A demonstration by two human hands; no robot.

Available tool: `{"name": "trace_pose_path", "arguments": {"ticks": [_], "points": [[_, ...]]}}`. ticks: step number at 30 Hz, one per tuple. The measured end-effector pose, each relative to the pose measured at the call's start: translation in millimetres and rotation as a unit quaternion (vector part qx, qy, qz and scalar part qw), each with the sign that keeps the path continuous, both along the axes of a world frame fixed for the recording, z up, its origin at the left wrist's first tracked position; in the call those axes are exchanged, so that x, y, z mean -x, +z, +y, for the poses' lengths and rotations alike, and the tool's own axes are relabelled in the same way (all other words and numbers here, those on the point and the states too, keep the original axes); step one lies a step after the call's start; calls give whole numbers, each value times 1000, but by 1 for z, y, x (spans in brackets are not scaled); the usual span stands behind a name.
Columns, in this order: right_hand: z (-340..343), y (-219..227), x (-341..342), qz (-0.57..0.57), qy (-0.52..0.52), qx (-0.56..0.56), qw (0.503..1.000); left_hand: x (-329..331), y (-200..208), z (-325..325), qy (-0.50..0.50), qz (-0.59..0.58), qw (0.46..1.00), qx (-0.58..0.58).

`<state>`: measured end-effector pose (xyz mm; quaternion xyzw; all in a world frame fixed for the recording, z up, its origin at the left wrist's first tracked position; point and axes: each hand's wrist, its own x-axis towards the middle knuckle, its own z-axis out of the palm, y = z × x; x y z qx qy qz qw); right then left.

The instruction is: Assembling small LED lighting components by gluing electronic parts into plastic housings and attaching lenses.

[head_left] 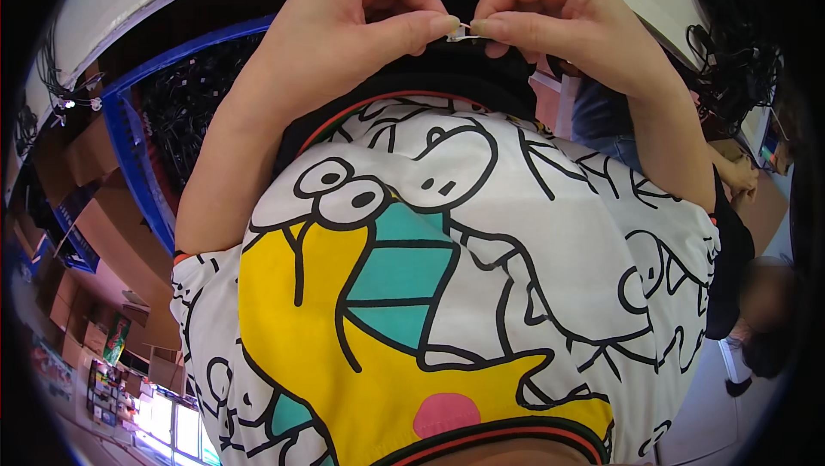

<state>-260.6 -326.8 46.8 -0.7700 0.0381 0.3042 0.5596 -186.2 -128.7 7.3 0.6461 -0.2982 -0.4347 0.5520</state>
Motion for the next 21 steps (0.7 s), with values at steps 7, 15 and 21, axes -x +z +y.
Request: {"name": "trace_pose_path", "arguments": {"ticks": [7, 15, 21], "points": [[0, -2, 1, -17, 14, -5, 1000, -1, -4, 1, -9, 7, 1000, 19], [-1, -7, 3, -43, -5, -24, 999, -3, -4, 1, -22, 14, 999, 26], [1, -5, 0, 56, -55, -95, 992, 1, -9, -3, 22, 147, 986, 71]]}}
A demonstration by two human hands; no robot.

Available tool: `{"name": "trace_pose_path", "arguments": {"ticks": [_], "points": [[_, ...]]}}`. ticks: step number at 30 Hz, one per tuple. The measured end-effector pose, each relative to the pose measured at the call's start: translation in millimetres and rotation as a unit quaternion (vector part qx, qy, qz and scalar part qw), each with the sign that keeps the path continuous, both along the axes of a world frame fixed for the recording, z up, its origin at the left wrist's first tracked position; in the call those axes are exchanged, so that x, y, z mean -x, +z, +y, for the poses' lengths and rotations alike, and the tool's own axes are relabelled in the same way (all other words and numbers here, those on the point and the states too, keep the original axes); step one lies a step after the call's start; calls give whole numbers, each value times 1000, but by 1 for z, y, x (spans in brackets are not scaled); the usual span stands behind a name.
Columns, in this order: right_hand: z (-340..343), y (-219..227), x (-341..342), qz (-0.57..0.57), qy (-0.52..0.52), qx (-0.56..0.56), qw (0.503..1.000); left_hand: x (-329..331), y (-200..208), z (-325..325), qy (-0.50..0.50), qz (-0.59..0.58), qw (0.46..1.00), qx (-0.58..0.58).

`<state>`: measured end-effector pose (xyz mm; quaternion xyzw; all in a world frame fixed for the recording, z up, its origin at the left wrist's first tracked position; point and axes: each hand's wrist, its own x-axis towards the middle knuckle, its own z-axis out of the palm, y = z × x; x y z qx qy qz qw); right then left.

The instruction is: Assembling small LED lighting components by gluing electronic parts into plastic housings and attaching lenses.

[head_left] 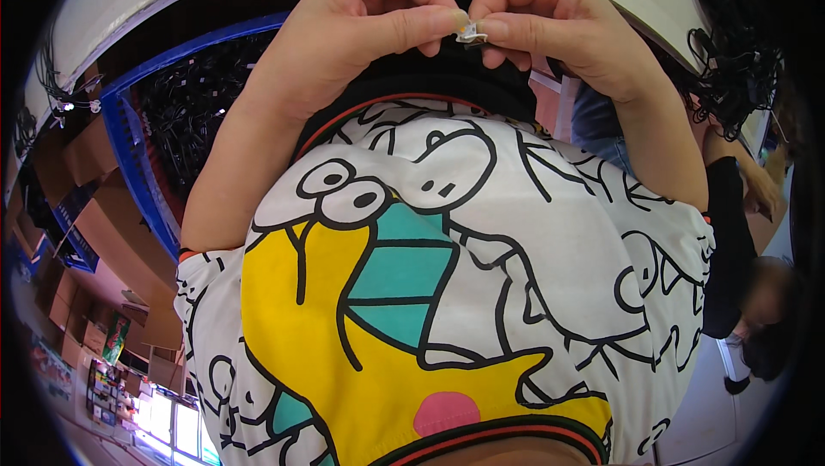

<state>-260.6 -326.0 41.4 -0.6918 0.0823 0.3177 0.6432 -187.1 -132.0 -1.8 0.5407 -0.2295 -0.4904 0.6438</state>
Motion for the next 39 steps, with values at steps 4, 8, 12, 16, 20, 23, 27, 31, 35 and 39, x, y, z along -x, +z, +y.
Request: {"name": "trace_pose_path", "arguments": {"ticks": [4, 8, 12, 16, 20, 23, 27, 31, 35, 39], "points": [[8, -8, 8, -109, -62, 39, 991, 0, -4, -3, 71, 114, 991, 15], [10, 6, 9, -294, -45, 209, 932, 0, 6, -12, 115, 221, 966, 62], [3, -3, 11, -424, -61, 226, 875, -1, 10, -14, 91, 192, 976, 49], [4, -5, 12, -342, -69, 160, 923, 1, 19, -9, 58, -109, 992, -20], [5, -3, 14, -306, -100, 127, 938, -1, 14, -7, 65, -116, 991, -28], [2, -6, 18, -340, -96, 137, 926, 2, 9, -8, 93, -61, 994, -6], [9, -10, 17, -470, -139, 245, 836, 1, 11, -15, 119, 46, 992, 10], [7, -9, 13, -521, -100, 297, 794, 3, 19, -19, 139, 73, 988, 7], [2, -17, 7, -627, -69, 317, 708, 3, 21, -20, 130, 168, 977, 33], [5, -14, 6, -628, -47, 331, 702, 0, 17, -14, 118, 198, 971, 61]]}}
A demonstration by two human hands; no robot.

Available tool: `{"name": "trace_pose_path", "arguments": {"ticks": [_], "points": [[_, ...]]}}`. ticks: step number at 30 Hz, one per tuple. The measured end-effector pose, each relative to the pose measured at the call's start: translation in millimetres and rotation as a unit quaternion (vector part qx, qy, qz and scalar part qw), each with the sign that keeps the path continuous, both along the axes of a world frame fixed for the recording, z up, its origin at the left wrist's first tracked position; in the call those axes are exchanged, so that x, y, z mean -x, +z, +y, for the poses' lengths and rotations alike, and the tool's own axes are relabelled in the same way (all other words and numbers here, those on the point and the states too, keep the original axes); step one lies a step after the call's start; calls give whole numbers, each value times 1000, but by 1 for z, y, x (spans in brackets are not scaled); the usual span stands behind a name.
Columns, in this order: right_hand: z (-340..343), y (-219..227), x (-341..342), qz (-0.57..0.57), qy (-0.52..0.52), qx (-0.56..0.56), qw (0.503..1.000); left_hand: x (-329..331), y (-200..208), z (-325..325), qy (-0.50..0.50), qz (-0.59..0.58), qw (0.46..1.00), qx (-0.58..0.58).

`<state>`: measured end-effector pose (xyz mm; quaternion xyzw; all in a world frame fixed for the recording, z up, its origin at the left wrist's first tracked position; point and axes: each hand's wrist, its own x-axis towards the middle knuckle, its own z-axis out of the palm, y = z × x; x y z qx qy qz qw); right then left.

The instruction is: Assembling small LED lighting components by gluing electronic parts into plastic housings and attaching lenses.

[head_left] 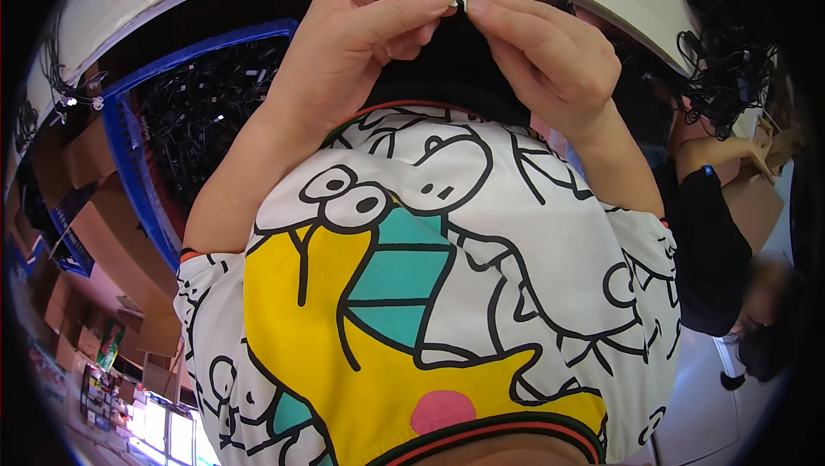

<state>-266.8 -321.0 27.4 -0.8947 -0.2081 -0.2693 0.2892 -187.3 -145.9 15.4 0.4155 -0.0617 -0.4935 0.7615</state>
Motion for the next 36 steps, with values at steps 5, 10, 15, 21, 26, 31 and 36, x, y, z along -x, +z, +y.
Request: {"name": "trace_pose_path", "arguments": {"ticks": [5, 10, 15, 21, 26, 31, 36], "points": [[7, 5, 0, 9, -3, 40, 999, -1, -1, 6, -8, -19, 1000, -18], [12, 3, -3, 11, 4, 53, 999, -3, -2, 13, -17, -24, 999, -21], [15, 6, -5, 79, -13, -7, 997, -3, 0, 17, -31, -60, 997, -49], [29, 22, -8, 205, -4, -58, 977, -4, 4, 27, -30, -139, 988, -60], [31, 24, -12, 336, -32, -105, 936, -12, -9, 36, 22, -137, 989, -42], [29, 21, -27, 395, -23, -513, 762, 3, -29, 29, 41, -407, 909, -77], [36, 21, -17, 351, 14, -584, 732, 26, -35, 16, 80, -215, 973, 29]]}}
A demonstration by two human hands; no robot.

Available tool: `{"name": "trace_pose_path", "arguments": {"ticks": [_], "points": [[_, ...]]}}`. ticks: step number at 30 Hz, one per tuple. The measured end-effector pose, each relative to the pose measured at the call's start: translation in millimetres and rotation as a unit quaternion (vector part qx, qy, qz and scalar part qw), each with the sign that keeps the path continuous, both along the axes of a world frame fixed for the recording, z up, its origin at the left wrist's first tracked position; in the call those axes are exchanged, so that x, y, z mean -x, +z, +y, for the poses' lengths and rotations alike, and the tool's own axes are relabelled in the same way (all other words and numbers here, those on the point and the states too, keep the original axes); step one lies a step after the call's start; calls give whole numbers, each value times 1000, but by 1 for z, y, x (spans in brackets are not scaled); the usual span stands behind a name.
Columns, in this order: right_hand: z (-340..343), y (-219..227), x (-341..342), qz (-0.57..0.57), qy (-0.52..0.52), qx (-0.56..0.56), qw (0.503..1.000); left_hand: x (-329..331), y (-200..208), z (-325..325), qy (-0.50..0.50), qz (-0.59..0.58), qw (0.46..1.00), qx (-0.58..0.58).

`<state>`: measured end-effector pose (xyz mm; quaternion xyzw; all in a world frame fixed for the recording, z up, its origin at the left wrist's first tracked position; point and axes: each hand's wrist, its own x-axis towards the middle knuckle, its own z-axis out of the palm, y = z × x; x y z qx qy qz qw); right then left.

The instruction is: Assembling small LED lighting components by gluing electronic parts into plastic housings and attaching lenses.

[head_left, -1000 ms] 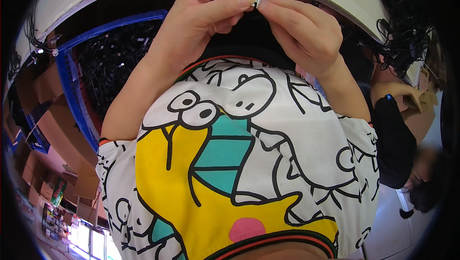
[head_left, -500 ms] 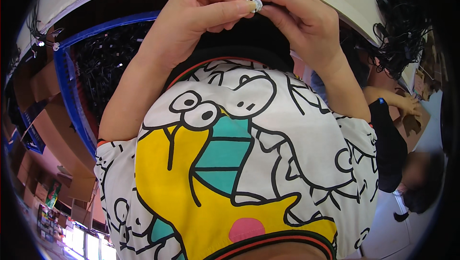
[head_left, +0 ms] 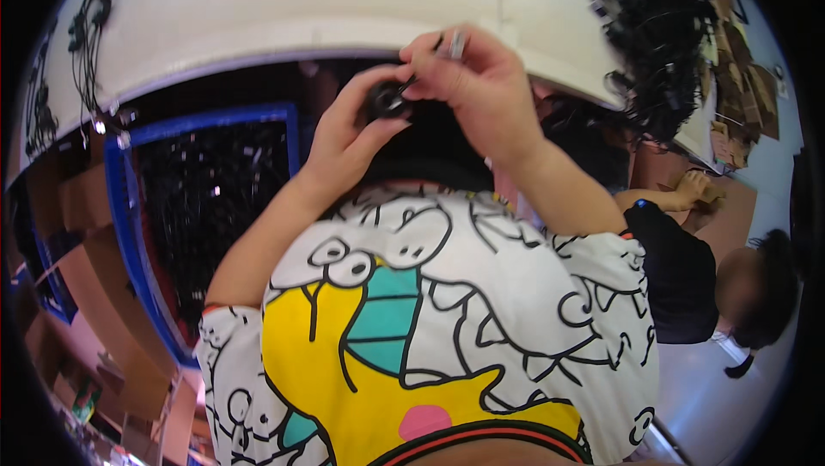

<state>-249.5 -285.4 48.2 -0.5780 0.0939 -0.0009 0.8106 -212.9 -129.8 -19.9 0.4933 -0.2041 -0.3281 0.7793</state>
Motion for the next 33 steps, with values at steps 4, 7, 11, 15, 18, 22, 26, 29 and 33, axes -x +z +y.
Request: {"name": "trace_pose_path", "arguments": {"ticks": [4, 7, 11, 15, 18, 22, 26, 29, 33], "points": [[-12, 10, 2, -315, 55, 380, 868, -11, 8, 2, 58, 16, 996, 65], [-8, 7, 10, -422, 79, 484, 762, -10, 25, -1, 63, -2, 996, 59], [-36, 22, -10, -378, 86, 592, 707, -12, 37, 2, 114, 45, 992, 31], [-91, 21, -64, -113, -145, 699, 692, -20, 45, 11, 128, 75, 989, -2], [-124, 13, -99, 18, -150, 756, 637, -21, 55, 6, 114, 12, 993, -33], [-128, 19, -117, 142, -52, 732, 665, -20, 63, 11, 82, -38, 992, -86], [-92, 44, -92, 80, -53, 682, 725, -28, 51, 17, 54, -32, 996, -65], [-71, 35, -63, -16, 74, 512, 856, -23, 45, 28, 58, -32, 995, -81], [-12, 44, -6, -33, 135, 432, 891, -18, 52, 28, 26, -28, 994, -102]]}}
